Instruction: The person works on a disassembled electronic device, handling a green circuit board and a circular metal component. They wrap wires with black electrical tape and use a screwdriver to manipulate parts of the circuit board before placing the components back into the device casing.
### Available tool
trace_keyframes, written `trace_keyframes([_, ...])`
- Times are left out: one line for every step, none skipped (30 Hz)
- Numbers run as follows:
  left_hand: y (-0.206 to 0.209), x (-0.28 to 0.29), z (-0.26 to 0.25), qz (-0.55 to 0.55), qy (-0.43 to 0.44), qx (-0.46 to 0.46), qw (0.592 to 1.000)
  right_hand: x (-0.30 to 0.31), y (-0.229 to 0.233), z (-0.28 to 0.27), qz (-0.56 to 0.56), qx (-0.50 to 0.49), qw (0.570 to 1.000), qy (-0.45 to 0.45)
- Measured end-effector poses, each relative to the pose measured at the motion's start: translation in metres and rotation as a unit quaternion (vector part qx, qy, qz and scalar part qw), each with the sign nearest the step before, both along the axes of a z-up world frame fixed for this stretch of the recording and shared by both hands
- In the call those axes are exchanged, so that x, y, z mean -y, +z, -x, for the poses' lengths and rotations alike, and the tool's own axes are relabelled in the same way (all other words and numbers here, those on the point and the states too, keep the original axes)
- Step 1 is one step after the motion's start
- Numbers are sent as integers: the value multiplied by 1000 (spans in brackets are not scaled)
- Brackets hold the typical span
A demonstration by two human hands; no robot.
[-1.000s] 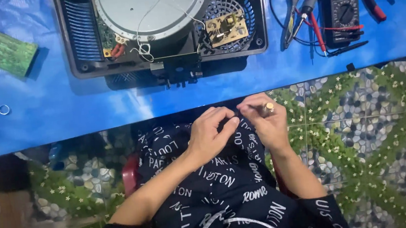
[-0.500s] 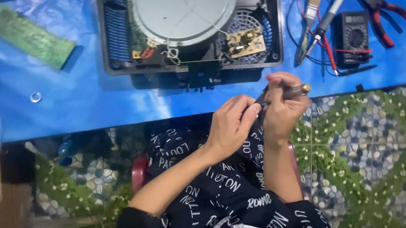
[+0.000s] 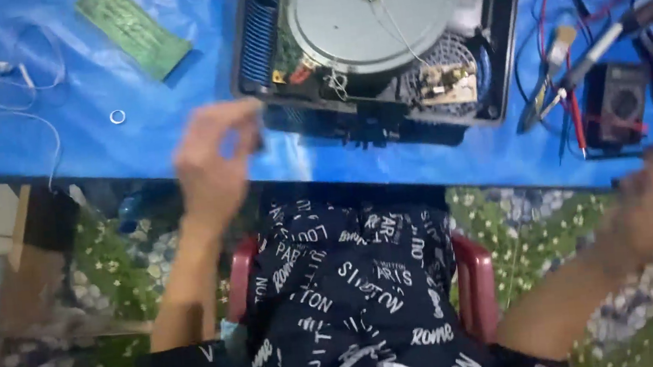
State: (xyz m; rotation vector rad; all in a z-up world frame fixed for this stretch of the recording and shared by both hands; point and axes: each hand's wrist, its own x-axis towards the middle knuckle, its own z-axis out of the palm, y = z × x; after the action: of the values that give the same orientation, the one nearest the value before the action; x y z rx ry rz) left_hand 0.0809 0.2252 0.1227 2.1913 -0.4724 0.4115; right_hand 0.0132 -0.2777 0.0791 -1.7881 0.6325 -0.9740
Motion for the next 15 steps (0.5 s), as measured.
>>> trace_keyframes([-13, -16, -12, -44, 55, 36, 997, -8, -1, -5, -5, 3, 999, 44])
trace_keyframes([-26, -32, -25, -88, 110, 73, 987, -16, -1, -9, -10, 6, 996, 88])
trace_keyframes([-32, -42, -34, -85, 107, 78, 988, -26, 6, -11, -7, 11, 996, 85])
trace_keyframes([-38, -53, -44, -124, 84, 69, 986, -37, 14, -14, 13, -33, 992, 119])
trace_keyframes([-45, -64, -50, -164, 66, 56, 983, -49, 21, -18, 34, -79, 984, 157])
trace_keyframes([-57, -70, -63, -162, 67, 59, 983, -50, 20, -23, 37, -77, 984, 157])
trace_keyframes([-69, -75, -72, -191, 60, 69, 977, -52, 18, -26, 16, -105, 979, 172])
trace_keyframes([-83, -81, -83, -220, 52, 80, 971, -54, 16, -31, -5, -133, 974, 186])
trace_keyframes([-89, -80, -86, -220, 53, 78, 971, -59, 17, -35, -5, -134, 973, 187])
trace_keyframes([-95, -77, -89, -212, 45, 97, 971, -63, 17, -39, 13, -146, 969, 198])
trace_keyframes([-102, -75, -95, -205, 37, 118, 971, -67, 16, -44, 30, -157, 965, 209])
trace_keyframes([-100, -73, -96, -205, 36, 118, 971, -66, 11, -49, 29, -157, 965, 209])
trace_keyframes([-99, -70, -95, -191, 22, 118, 974, -64, 6, -50, 86, -158, 958, 223])
trace_keyframes([-98, -67, -94, -177, 9, 119, 977, -62, 1, -52, 142, -159, 948, 237])
trace_keyframes([-97, -68, -95, -176, 7, 115, 978, -68, 7, -54, 142, -162, 947, 237])
